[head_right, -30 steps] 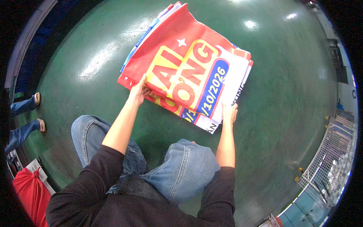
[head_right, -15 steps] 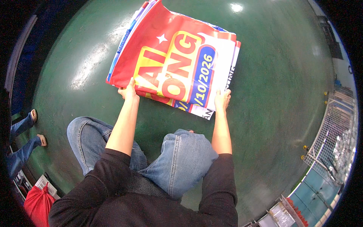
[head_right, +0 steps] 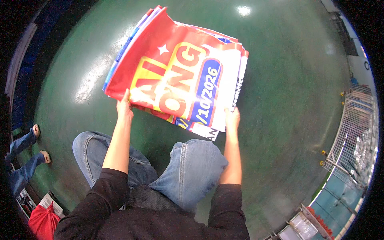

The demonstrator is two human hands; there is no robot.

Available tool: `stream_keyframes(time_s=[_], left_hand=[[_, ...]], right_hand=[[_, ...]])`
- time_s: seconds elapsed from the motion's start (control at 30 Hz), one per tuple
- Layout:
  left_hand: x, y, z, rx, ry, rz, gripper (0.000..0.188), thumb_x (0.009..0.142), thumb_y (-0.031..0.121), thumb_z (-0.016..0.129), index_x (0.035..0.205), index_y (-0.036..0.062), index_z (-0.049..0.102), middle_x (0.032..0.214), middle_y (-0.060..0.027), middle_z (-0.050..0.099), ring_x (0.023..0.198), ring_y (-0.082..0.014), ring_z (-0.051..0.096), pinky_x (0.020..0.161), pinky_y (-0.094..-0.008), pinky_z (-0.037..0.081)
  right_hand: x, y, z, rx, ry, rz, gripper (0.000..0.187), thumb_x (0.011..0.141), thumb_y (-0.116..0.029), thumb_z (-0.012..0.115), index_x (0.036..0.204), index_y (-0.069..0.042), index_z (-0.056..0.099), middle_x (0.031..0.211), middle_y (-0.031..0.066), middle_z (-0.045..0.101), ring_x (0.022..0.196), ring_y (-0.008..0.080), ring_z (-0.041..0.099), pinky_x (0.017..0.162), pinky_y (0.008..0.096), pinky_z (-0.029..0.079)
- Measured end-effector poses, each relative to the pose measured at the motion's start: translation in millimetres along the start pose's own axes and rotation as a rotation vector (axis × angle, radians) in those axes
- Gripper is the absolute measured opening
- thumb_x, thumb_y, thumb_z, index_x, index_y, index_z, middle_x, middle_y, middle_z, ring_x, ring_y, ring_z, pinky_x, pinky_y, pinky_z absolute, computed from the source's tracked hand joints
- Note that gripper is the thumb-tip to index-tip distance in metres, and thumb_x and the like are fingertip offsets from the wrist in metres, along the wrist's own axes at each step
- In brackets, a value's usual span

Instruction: The person folds large printed promotional sheets on a table, aligns edges, and stacks them. They then sit on the floor to continue folding and stacking the sheets into a neat pile before carrying the stack away.

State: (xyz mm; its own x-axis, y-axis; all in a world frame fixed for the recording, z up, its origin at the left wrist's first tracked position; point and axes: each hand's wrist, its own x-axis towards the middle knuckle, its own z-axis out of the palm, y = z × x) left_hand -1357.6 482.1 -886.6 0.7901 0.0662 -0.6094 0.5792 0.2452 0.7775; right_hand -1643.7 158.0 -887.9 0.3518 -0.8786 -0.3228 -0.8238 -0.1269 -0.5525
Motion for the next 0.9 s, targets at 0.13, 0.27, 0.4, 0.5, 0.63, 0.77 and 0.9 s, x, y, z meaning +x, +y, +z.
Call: stream_keyframes(time_s=[0.13, 0.27, 0.4, 0.5, 0.63, 0.77, 0.9], left_hand=[[-10.0, -0.3, -6.6, 0.343, 0.121, -0.14, 0.058, 0.079, 0.026, 0.073, 0.129, 0.0124, 0.047, 0.123, -0.0047, 0.055, 0.112, -0.023, 0.052, 0.097, -0.0388, 0.037], [1.4, -10.5, -10.3, 0.508, 0.198, -0.064, 0.059, 0.079, 0.025, 0.072, 0.131, 0.0151, 0.045, 0.126, -0.0054, 0.052, 0.112, -0.0254, 0.051, 0.098, -0.0519, 0.035], [6.5, -10.0, -5.9, -0.029, 0.101, -0.316, 0.055, 0.084, 0.024, 0.068, 0.131, 0.0178, 0.04, 0.12, -0.0075, 0.055, 0.108, -0.0322, 0.054, 0.088, -0.0632, 0.041], [0.2, -1.6, -4.3, -0.071, 0.106, -0.32, 0.054, 0.085, 0.024, 0.066, 0.131, 0.0199, 0.037, 0.12, -0.0084, 0.054, 0.106, -0.0344, 0.055, 0.083, -0.0641, 0.044], [-6.8, 5.1, -2.2, -0.145, 0.05, -0.334, 0.052, 0.086, 0.023, 0.065, 0.13, 0.0201, 0.037, 0.121, -0.0083, 0.053, 0.105, -0.0332, 0.056, 0.083, -0.0632, 0.045], [-6.7, 3.3, -2.4, 0.0, 0.129, -0.352, 0.054, 0.084, 0.026, 0.068, 0.129, 0.0218, 0.038, 0.123, -0.0059, 0.051, 0.101, -0.0292, 0.055, 0.087, -0.0602, 0.041], [-8.7, 3.5, -5.3, 0.3, 0.211, -0.18, 0.053, 0.081, 0.024, 0.071, 0.127, 0.0214, 0.045, 0.124, -0.0035, 0.051, 0.1, -0.0236, 0.055, 0.087, -0.0512, 0.041]], right_hand=[[-17.8, -10.0, 19.7, -0.124, 0.069, 0.195, 0.062, 0.082, -0.044, 0.061, 0.123, 0.001, 0.048, 0.115, 0.0274, 0.056, 0.111, 0.0404, 0.053, 0.091, 0.046, 0.042], [-22.6, -35.5, 0.7, -0.345, 0.067, 0.135, 0.054, 0.083, -0.039, 0.06, 0.114, 0.004, 0.052, 0.11, 0.0273, 0.058, 0.105, 0.041, 0.056, 0.089, 0.0468, 0.044], [-27.0, -67.6, -42.5, -0.358, 0.024, -0.011, 0.045, 0.084, -0.038, 0.059, 0.101, 0.004, 0.058, 0.098, 0.027, 0.062, 0.095, 0.0424, 0.06, 0.082, 0.0488, 0.046], [-33.4, -82.8, -57.8, -0.348, 0.127, -0.1, 0.043, 0.085, -0.037, 0.057, 0.101, 0.003, 0.058, 0.097, 0.0264, 0.063, 0.094, 0.0424, 0.06, 0.081, 0.0484, 0.047], [-39.5, -85.4, -44.1, -0.459, 0.072, 0.102, 0.044, 0.086, -0.04, 0.056, 0.105, -0.001, 0.058, 0.103, 0.023, 0.062, 0.097, 0.0399, 0.06, 0.082, 0.0491, 0.047], [-44.6, -73.3, -19.2, -0.425, 0.092, 0.171, 0.045, 0.085, -0.04, 0.058, 0.113, -0.005, 0.053, 0.115, 0.0181, 0.053, 0.108, 0.0351, 0.053, 0.088, 0.0493, 0.044], [-57.8, -55.6, -18.0, -0.367, 0.275, 0.131, 0.049, 0.081, -0.038, 0.064, 0.113, -0.004, 0.05, 0.11, 0.0187, 0.051, 0.106, 0.034, 0.053, 0.087, 0.048, 0.044]])
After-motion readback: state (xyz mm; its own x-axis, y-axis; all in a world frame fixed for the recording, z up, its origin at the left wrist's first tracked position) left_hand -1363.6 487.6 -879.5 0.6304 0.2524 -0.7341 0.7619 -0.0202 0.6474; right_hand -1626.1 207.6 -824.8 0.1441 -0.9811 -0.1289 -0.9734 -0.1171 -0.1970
